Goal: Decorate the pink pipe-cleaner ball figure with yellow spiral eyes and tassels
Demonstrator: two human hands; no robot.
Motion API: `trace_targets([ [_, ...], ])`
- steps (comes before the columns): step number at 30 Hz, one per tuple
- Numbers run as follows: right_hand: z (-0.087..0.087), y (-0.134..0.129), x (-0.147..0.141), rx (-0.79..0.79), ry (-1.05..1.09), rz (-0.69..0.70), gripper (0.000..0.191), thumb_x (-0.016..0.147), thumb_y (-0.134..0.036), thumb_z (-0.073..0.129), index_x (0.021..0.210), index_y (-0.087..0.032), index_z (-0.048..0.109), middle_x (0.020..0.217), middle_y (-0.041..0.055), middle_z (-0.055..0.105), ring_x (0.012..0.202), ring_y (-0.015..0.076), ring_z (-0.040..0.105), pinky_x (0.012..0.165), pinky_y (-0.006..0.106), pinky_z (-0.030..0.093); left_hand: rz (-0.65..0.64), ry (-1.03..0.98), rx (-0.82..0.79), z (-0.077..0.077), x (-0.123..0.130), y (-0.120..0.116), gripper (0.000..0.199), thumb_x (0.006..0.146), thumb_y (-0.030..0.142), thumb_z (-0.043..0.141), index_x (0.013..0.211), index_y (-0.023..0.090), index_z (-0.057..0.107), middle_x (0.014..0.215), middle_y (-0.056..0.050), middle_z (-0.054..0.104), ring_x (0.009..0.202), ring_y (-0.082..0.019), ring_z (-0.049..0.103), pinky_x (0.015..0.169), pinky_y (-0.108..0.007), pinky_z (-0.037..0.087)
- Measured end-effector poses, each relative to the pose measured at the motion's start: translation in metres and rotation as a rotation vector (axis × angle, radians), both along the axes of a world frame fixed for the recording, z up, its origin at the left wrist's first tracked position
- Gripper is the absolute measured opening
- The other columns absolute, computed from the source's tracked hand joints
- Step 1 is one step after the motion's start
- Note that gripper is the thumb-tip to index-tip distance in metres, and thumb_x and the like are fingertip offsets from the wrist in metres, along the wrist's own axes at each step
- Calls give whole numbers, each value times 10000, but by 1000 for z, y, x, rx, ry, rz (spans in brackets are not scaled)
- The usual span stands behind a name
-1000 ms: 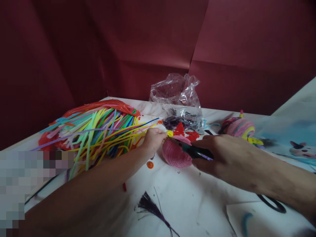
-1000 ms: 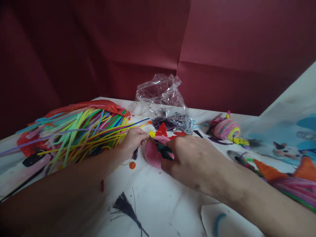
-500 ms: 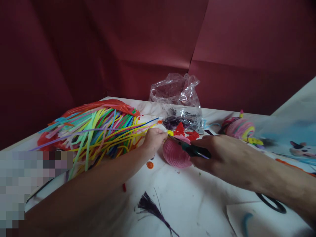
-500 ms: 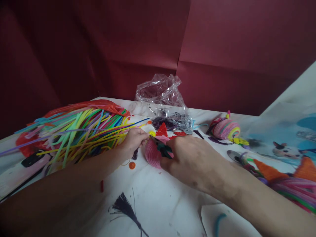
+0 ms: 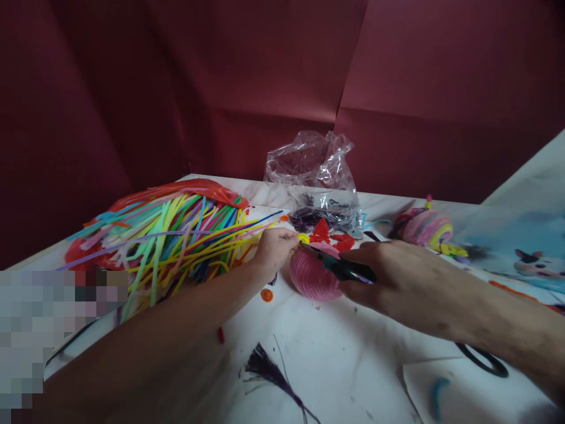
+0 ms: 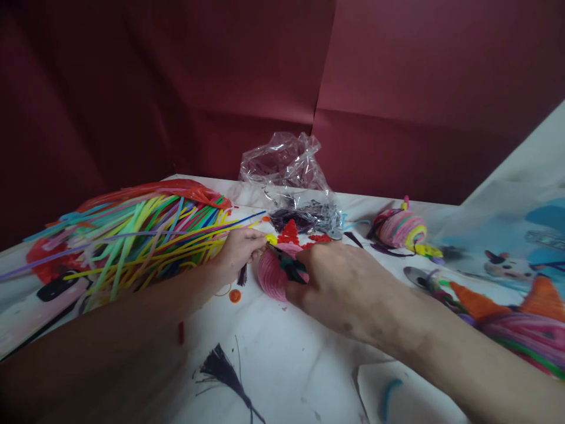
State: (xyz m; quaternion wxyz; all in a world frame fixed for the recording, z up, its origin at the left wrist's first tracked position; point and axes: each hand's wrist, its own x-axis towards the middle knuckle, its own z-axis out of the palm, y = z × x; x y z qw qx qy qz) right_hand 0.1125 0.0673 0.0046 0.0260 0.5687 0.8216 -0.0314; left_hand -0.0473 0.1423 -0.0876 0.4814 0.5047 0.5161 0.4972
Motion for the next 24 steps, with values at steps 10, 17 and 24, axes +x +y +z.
trace_targets([
  [10, 6, -9, 1, 28, 79, 54, 161, 811, -254, 478, 737, -214, 615, 632, 33, 619, 510, 144, 509, 499, 268, 294, -12, 20, 34, -5, -2, 3, 184, 602, 235, 581, 463, 162, 486, 451, 63, 395, 446, -67, 342, 441, -215, 193],
  [17, -2, -1, 5, 81, 64, 74, 143, 769, -320, 512, 700, -227, 595, 540, -7, 572, 434, 133, 479, 455, 258, 269, -35, -3, 35, -1, -2, -3, 194, 563, 282, 575, 472, 177, 439, 477, 59, 379, 464, -69, 326, 438, -217, 185],
  [24, -3, 0, 3, 75, 83, 53, 111, 762, -300, 530, 694, -226, 577, 548, -4, 575, 447, 148, 495, 460, 267, 280, -40, -19, 33, 0, -2, -2, 168, 546, 286, 577, 486, 173, 467, 474, 50, 426, 457, -67, 344, 435, -216, 195],
])
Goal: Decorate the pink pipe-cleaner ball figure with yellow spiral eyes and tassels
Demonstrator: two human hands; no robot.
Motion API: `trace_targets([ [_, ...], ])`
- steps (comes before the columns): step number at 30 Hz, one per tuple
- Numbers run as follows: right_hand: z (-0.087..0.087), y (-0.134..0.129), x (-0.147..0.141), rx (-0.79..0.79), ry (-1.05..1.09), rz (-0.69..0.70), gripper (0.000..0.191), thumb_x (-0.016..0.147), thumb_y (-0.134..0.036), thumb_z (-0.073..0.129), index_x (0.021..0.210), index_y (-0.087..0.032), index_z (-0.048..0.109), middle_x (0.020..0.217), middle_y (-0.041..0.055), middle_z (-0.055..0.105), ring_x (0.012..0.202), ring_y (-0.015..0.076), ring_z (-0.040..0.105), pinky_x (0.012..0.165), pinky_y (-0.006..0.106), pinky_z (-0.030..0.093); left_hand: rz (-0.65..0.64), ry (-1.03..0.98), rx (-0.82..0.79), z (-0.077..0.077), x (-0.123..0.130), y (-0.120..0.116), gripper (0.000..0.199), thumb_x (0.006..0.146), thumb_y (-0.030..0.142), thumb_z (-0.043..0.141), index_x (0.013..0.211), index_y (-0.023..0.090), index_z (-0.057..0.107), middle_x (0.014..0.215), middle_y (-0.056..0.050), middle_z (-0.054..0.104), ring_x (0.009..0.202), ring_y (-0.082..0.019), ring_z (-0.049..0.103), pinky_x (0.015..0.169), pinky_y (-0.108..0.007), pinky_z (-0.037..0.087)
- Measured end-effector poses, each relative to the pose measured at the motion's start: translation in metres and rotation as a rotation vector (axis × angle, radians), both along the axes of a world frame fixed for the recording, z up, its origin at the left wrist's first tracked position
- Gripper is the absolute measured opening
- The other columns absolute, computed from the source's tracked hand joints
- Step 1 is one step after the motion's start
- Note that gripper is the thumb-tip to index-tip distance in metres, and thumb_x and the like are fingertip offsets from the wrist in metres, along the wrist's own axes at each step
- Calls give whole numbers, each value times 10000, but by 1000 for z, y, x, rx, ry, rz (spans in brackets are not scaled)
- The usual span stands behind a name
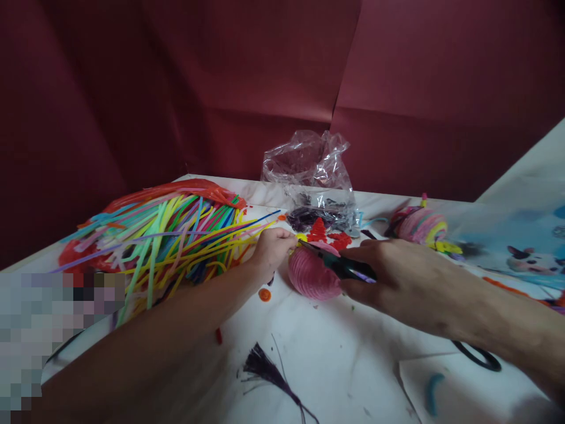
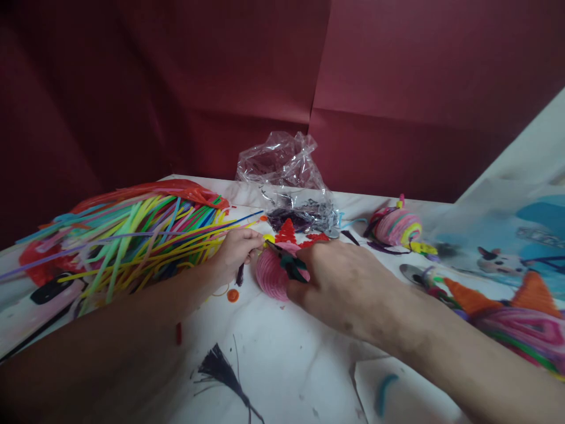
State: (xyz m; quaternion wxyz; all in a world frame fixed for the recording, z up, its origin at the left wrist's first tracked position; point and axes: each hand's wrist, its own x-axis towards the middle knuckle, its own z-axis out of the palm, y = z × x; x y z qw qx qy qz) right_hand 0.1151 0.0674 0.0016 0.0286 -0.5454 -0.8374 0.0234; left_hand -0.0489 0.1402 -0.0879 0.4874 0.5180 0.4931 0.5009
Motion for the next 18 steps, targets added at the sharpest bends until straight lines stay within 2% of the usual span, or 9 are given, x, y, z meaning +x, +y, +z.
trace_targets([
  [9, 2, -1, 0, -45, -77, -41, 181, 784, -349, 483, 694, -225, 578, 596, 19, 587, 498, 162, 498, 481, 276, 280, 6, 28, 11, 4, 0, -4, 167, 534, 262, 594, 449, 175, 480, 428, 62, 399, 437, -65, 331, 425, -215, 207],
  [15, 0, -2, 3, -14, -21, -2, 151, 776, -346, 494, 697, -241, 568, 569, -2, 573, 466, 152, 487, 481, 273, 274, 25, 71, 17, 2, -1, -1, 174, 564, 244, 580, 443, 176, 475, 414, 65, 396, 418, -62, 317, 421, -214, 199],
  [18, 1, -4, 5, -22, -58, -23, 159, 768, -333, 477, 692, -243, 584, 599, 17, 583, 500, 170, 504, 486, 279, 283, 27, 77, 24, 1, -1, -1, 187, 574, 240, 575, 439, 176, 462, 408, 72, 375, 412, -58, 299, 421, -213, 188],
])
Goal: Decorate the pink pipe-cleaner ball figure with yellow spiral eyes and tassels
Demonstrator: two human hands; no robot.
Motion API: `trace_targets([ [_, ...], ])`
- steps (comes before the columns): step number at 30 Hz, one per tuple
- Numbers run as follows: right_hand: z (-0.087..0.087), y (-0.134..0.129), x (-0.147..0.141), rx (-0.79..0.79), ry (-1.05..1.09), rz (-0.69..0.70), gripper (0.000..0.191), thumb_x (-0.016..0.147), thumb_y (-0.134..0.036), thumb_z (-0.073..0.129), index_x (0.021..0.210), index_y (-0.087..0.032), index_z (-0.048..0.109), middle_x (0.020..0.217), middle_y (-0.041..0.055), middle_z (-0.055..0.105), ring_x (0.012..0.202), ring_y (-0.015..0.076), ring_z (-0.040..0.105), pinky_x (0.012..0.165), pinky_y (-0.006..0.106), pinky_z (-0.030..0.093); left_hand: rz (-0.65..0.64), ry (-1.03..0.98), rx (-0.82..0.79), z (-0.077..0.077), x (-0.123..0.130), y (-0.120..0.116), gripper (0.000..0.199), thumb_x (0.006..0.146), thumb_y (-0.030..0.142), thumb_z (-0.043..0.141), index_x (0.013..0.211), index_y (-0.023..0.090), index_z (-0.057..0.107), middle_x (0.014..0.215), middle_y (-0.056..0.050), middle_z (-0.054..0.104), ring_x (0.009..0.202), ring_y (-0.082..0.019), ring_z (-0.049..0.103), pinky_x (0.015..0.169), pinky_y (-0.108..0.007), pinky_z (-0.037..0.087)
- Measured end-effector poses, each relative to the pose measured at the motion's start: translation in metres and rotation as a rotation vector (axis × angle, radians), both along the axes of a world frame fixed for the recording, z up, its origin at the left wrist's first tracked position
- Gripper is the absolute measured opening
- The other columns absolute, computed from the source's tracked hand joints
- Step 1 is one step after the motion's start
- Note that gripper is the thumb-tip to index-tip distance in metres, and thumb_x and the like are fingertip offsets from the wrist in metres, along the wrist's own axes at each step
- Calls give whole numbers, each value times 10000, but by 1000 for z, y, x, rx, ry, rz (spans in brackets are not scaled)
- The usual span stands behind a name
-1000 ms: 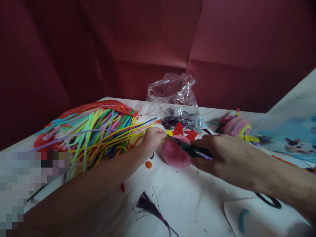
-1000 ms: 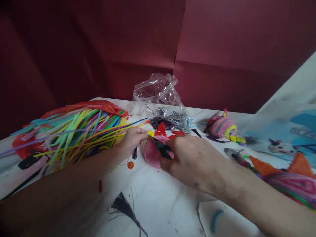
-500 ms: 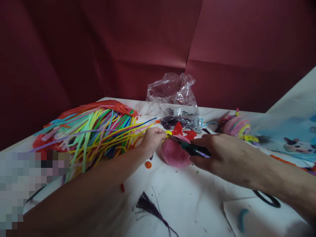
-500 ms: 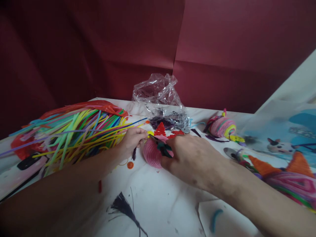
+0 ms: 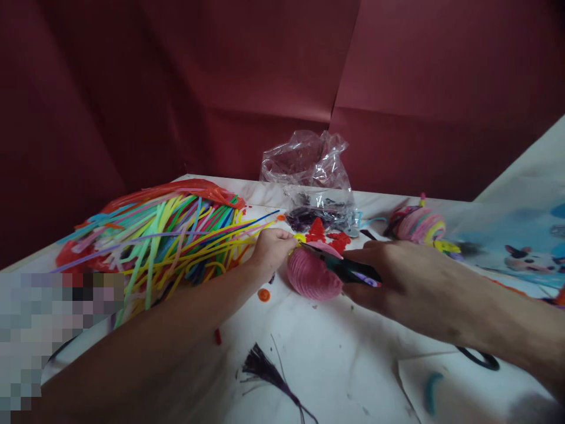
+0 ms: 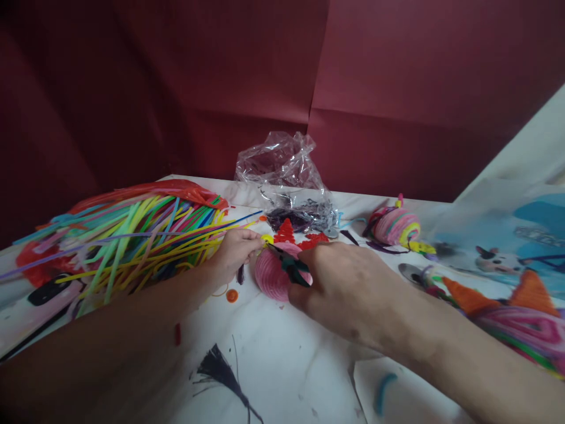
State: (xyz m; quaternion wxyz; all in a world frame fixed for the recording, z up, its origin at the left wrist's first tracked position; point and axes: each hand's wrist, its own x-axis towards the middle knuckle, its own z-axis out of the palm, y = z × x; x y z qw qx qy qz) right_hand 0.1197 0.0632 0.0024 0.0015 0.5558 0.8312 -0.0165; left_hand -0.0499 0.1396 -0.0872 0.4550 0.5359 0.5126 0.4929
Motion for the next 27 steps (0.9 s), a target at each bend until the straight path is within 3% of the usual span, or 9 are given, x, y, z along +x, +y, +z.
trace_targets([
  [4, 2, -3, 0, -24, -40, -43, 159, 748, -338, 469, 732, -244, 595, 653, 38, 599, 537, 186, 521, 492, 280, 295, 2, 3, 3, 0, 0, 0, 181, 580, 237, 565, 440, 177, 466, 411, 71, 376, 411, -61, 295, 424, -216, 184],
  [27, -2, 1, 1, 51, -44, 8, 147, 757, -307, 474, 774, -240, 604, 659, 36, 625, 538, 191, 548, 495, 284, 286, -9, 31, 9, 1, 1, 0, 160, 575, 215, 537, 440, 175, 462, 414, 76, 356, 409, -58, 285, 433, -222, 176],
])
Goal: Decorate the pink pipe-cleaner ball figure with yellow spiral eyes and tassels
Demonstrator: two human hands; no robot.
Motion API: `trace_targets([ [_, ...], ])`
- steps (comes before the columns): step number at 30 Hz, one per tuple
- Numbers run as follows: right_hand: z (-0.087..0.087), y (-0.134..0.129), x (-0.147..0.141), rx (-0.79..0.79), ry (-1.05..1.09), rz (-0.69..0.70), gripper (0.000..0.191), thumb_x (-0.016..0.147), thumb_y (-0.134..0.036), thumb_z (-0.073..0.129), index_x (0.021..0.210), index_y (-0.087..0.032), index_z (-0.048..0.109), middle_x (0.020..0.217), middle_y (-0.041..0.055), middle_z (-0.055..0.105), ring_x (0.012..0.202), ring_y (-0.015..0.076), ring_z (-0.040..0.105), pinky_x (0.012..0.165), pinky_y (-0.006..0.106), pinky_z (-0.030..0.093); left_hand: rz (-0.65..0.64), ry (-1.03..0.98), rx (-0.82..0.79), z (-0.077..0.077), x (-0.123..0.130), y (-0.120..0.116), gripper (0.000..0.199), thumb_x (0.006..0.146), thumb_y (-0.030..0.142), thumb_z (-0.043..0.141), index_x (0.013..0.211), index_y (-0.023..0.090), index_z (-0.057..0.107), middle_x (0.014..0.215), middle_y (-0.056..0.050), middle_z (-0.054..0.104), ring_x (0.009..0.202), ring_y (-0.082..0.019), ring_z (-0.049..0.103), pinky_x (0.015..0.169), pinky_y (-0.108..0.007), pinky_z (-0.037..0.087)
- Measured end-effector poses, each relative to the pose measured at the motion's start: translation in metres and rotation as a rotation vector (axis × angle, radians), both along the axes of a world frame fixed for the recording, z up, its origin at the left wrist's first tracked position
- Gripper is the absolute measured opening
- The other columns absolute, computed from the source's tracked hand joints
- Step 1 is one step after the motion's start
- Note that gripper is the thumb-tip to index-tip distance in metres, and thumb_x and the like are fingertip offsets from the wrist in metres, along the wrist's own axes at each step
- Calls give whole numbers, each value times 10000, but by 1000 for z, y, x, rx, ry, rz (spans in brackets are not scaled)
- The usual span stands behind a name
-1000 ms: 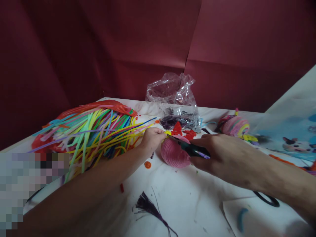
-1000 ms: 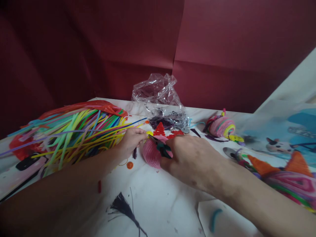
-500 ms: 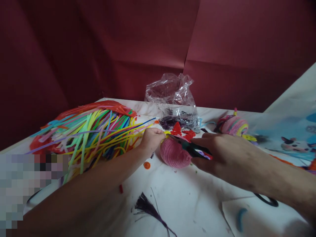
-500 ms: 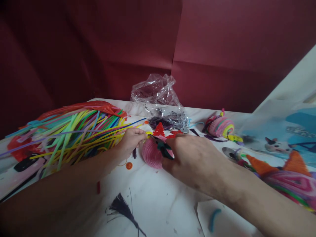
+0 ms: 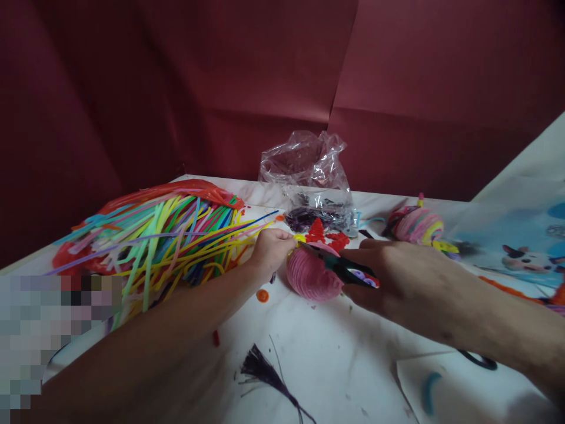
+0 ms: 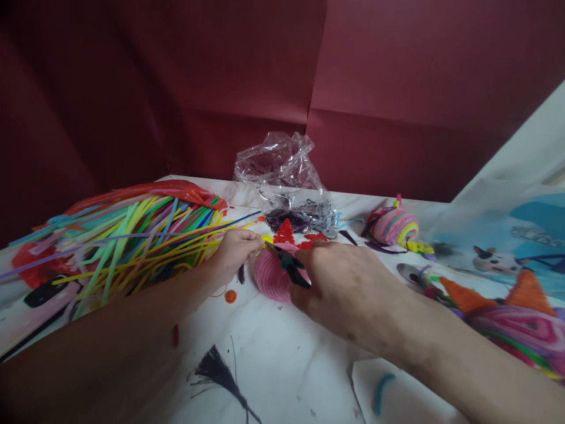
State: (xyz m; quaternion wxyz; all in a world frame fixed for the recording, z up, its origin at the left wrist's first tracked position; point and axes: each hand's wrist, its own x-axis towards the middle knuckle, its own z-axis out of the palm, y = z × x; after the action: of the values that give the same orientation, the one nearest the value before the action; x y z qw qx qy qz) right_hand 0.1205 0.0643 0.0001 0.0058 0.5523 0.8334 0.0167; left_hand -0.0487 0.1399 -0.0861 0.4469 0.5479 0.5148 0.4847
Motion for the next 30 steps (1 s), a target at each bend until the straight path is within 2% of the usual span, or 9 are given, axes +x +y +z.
trace_targets([
  [4, -2, 1, 1, 15, 1, -8, 123, 739, -320, 502, 740, -244, 598, 625, 20, 613, 506, 177, 530, 483, 277, 266, -7, -3, 3, 0, 0, 0, 168, 572, 224, 540, 433, 175, 458, 402, 76, 362, 400, -55, 281, 433, -224, 174],
  [14, -3, 1, 2, 23, -18, -11, 163, 739, -344, 476, 780, -247, 601, 703, 34, 633, 575, 201, 560, 510, 289, 291, -37, -34, 6, 2, -1, -2, 166, 560, 215, 549, 425, 176, 462, 394, 68, 386, 394, -58, 309, 427, -221, 201],
  [20, -3, 1, 4, 21, -14, -17, 172, 745, -346, 464, 780, -248, 601, 714, 39, 636, 589, 206, 566, 516, 292, 302, -12, -45, -1, 0, -1, 0, 98, 554, 183, 566, 465, 160, 530, 414, 67, 414, 407, -59, 317, 432, -215, 206],
  [30, -1, -4, 5, -1, -23, -35, 170, 727, -329, 512, 824, -243, 622, 730, 43, 639, 587, 202, 571, 525, 289, 357, 8, -34, -27, -3, 2, 3, 138, 597, 141, 562, 465, 157, 524, 400, 78, 399, 410, -59, 325, 426, -207, 215],
])
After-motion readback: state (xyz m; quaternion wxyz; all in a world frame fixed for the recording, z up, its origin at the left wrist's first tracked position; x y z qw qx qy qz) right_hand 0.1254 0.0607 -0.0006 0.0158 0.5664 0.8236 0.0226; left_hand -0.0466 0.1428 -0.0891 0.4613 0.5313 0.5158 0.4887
